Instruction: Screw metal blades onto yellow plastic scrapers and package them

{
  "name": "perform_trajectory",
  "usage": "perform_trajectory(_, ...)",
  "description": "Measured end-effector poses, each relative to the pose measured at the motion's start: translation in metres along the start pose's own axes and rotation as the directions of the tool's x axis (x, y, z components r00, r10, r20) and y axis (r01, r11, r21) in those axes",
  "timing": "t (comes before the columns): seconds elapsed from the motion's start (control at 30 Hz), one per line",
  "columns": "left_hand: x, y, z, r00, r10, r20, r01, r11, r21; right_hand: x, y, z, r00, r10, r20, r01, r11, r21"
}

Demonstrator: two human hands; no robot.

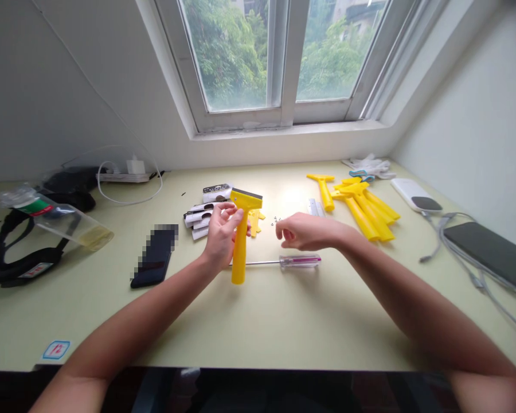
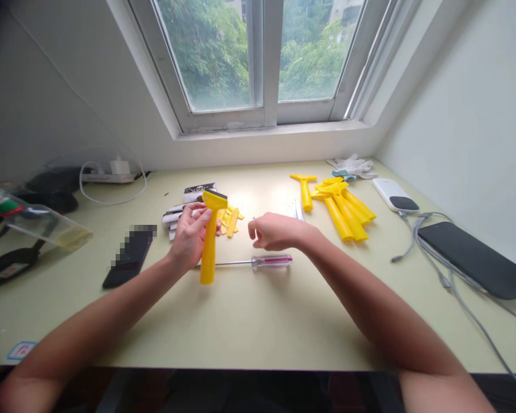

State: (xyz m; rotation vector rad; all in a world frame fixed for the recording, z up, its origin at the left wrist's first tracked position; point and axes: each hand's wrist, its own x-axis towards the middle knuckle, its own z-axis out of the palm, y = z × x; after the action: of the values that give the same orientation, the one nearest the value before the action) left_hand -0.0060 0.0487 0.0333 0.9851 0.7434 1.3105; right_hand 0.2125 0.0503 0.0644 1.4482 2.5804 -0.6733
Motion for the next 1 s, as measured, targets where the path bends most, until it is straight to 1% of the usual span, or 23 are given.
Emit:
perform_trajectory(0.07, -0.002, -0.006, 0.000, 0.999, -0.050, 0.004, 0.050, 0.999, -0.019, 0.007, 0.010, 0.003, 0.986, 0.008, -0.168, -0.017, 0.999, -0.049)
perform_trajectory(0.1, -0.003, -0.008, 0.001, 0.997, -0.074, 0.000, 0.074, 0.997, -0.017, 0.010, 0.015, 0.005, 0.973, 0.012, -0.229, -0.028, 0.997, -0.069)
perform_trajectory(0.13, -0.003, -0.009, 0.001, 0.995, -0.095, -0.007, 0.095, 0.995, -0.008, 0.014, 0.020, 0.008, 0.965, 0.012, -0.262, -0.034, 0.996, -0.078)
perform_trajectory(0.27, -0.005, -0.012, 0.002, 0.990, -0.139, -0.021, 0.140, 0.990, 0.028, 0.025, 0.032, 0.019, 0.967, -0.013, -0.254, -0.006, 0.997, -0.073)
perform_trajectory(0.6, -0.008, -0.015, -0.001, 0.988, -0.136, 0.074, 0.136, 0.991, 0.003, 0.034, 0.046, 0.034, 0.971, -0.045, -0.235, 0.043, 0.999, -0.014)
perform_trajectory(0.77, -0.010, -0.015, 0.000, 0.987, -0.135, 0.086, 0.134, 0.991, 0.008, 0.033, 0.042, 0.033, 0.955, -0.068, -0.290, 0.082, 0.996, 0.035)
perform_trajectory(0.83, -0.011, -0.014, 0.001, 0.986, -0.143, 0.088, 0.144, 0.990, 0.003, 0.030, 0.036, 0.026, 0.942, -0.061, -0.329, 0.087, 0.994, 0.065)
perform_trajectory(0.9, -0.013, -0.012, 0.002, 0.982, -0.163, 0.097, 0.164, 0.986, -0.010, 0.026, 0.032, 0.016, 0.917, -0.039, -0.396, 0.102, 0.985, 0.138)
perform_trajectory(0.93, -0.013, -0.010, 0.002, 0.980, -0.173, 0.103, 0.175, 0.985, -0.013, 0.023, 0.030, 0.011, 0.894, -0.023, -0.447, 0.127, 0.970, 0.205)
perform_trajectory(1.0, -0.015, -0.007, 0.004, 0.976, -0.185, 0.113, 0.187, 0.982, -0.011, 0.015, 0.026, -0.001, 0.828, 0.014, -0.561, 0.218, 0.913, 0.345)
